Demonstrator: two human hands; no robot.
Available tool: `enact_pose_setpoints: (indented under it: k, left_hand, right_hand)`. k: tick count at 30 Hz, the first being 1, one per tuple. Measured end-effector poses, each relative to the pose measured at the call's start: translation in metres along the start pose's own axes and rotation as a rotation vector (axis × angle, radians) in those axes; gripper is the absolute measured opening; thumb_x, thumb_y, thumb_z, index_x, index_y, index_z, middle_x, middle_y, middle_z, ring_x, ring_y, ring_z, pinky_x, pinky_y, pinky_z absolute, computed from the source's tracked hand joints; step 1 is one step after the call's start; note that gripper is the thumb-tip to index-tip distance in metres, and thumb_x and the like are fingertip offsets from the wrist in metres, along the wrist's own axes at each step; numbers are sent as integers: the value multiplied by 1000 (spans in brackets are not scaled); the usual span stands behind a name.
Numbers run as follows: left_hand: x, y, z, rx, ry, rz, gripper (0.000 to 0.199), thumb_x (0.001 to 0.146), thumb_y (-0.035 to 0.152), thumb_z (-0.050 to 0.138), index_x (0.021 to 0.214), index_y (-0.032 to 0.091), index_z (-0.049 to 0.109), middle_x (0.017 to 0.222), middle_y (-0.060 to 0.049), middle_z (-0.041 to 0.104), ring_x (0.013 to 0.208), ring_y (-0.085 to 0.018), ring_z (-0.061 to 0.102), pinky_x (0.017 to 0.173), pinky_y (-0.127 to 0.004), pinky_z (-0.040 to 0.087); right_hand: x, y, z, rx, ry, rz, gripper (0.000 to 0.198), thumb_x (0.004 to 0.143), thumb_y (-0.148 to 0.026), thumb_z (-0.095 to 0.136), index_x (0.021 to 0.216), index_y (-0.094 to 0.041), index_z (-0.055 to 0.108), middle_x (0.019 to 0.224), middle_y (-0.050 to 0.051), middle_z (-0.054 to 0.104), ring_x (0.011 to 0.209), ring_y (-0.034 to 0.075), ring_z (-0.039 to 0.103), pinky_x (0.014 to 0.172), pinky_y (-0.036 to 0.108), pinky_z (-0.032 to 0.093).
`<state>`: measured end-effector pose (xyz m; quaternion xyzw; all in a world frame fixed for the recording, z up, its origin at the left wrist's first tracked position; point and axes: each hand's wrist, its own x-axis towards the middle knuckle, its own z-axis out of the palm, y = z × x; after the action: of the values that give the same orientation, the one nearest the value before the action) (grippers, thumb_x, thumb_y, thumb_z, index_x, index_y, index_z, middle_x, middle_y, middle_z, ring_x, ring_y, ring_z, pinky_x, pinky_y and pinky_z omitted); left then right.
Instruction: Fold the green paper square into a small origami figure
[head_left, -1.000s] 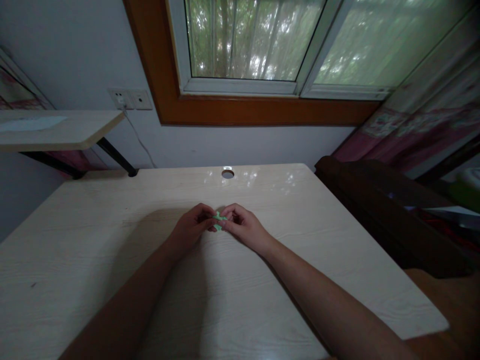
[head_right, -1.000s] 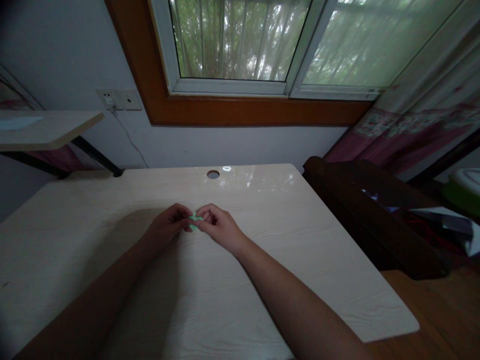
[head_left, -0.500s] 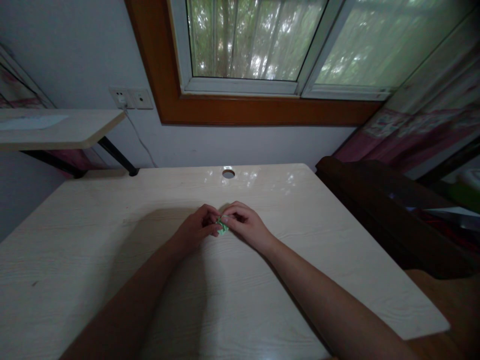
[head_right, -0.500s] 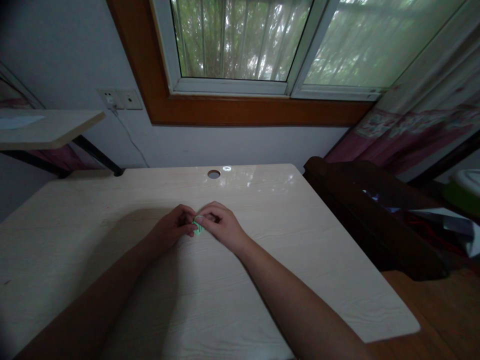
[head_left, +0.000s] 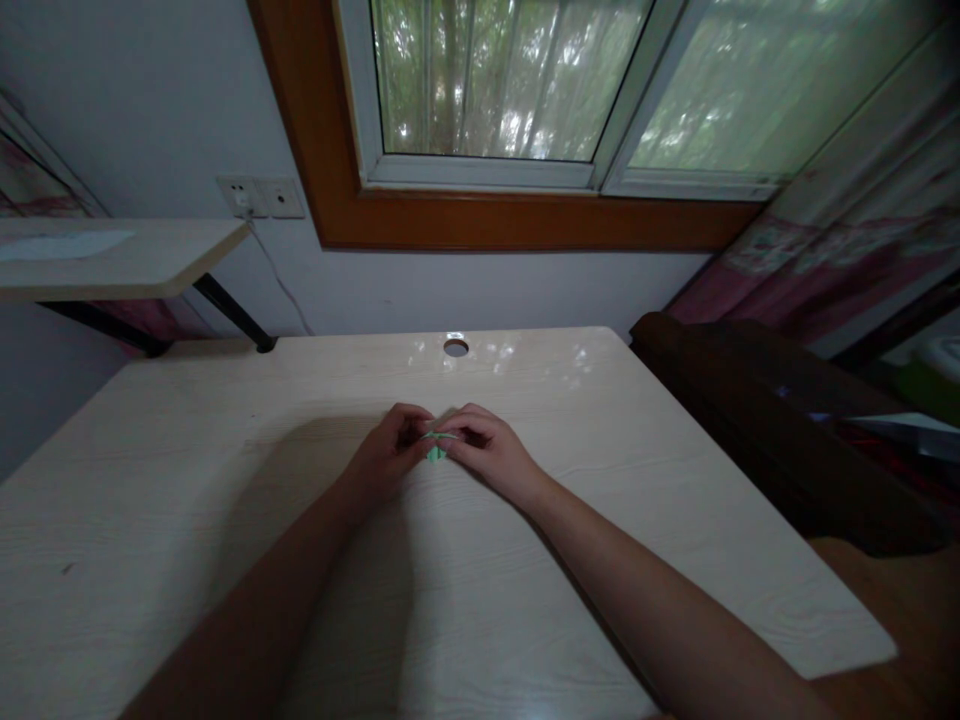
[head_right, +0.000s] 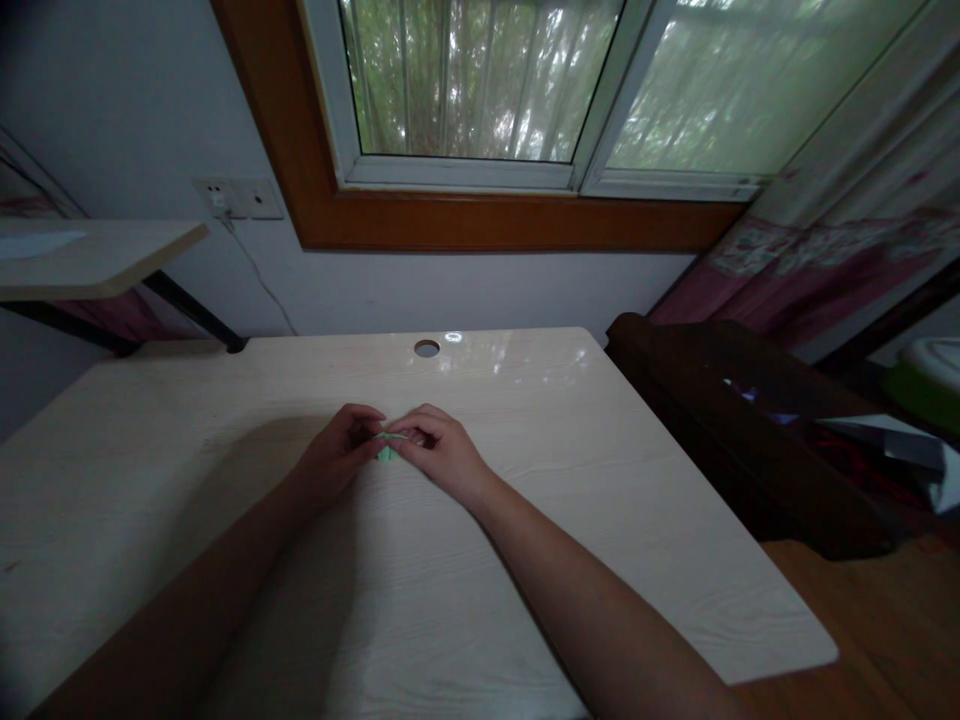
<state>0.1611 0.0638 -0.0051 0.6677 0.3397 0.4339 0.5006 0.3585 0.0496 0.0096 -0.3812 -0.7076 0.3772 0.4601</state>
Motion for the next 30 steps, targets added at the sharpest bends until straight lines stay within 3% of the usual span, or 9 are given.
enact_pose_setpoints:
  k: [8,18,30]
  left_hand:
    - [1,-4,-1,106,3,1,20,86,30,65,100,18,59,87,-3,64,78,-14,61,72,-27,48]
    - [2,-2,-3,136,22,-19,13,83,23,64,95,18,63,82,-2,66,76,-14,62,71,-26,50]
    - [3,1,-4,176,24,15,9,83,22,65,91,18,64,81,-2,66,75,-14,62,71,-26,49]
  right_hand:
    - [-1,-1,1,-110,88,-85,8,85,-26,69,91,-23,73,84,4,64,76,15,58,67,28,47]
    - [-2,-2,0,-29,90,-107,9,84,-26,71,92,-25,74,90,5,62,85,16,61,72,29,50]
    - [-2,1,0,41,82,-52,12,82,-34,72,86,-23,75,89,5,62,78,15,59,64,26,48]
